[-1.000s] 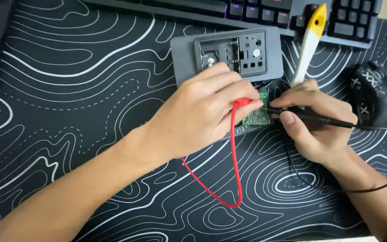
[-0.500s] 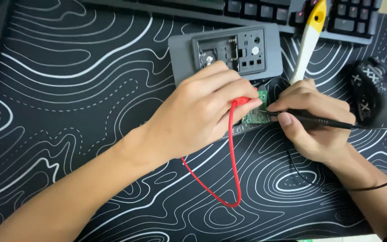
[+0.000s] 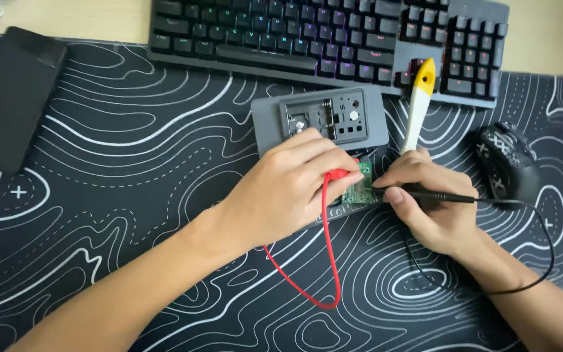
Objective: Testing electrical components on a circuit board using a multimeter
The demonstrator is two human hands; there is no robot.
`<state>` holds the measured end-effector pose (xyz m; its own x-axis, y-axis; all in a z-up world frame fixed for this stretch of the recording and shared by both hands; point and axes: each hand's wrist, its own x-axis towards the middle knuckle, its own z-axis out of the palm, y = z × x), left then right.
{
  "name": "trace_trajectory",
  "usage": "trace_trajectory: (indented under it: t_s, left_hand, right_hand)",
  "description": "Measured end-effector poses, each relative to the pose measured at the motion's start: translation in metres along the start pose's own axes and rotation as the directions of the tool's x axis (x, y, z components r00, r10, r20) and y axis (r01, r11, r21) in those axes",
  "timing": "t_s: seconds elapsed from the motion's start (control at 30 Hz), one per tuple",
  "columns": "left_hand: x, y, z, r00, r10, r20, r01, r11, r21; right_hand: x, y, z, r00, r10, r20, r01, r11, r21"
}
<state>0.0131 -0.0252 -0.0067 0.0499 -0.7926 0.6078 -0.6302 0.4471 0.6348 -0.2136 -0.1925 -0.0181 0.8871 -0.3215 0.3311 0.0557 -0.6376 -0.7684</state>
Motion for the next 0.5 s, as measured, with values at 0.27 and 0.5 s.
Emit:
trace_trajectory:
  t_s: [0.27,0.5]
  left_hand:
    - [-0.0004,-0.0014,0.0005,1.0,0.004,0.0,-0.004,1.0,0.0]
    - [-0.0003,0.0004,0.0003,1.0,-0.012,0.0,0.012,1.0,-0.006]
  right_hand:
    - [-0.001,0.0014,0.0012,1.0,0.003,-0.012,-0.003,1.0,-0.005]
    - [0.0,-0.0004,0.0013,1.0,0.013,-0.004,-0.013,1.0,-0.018]
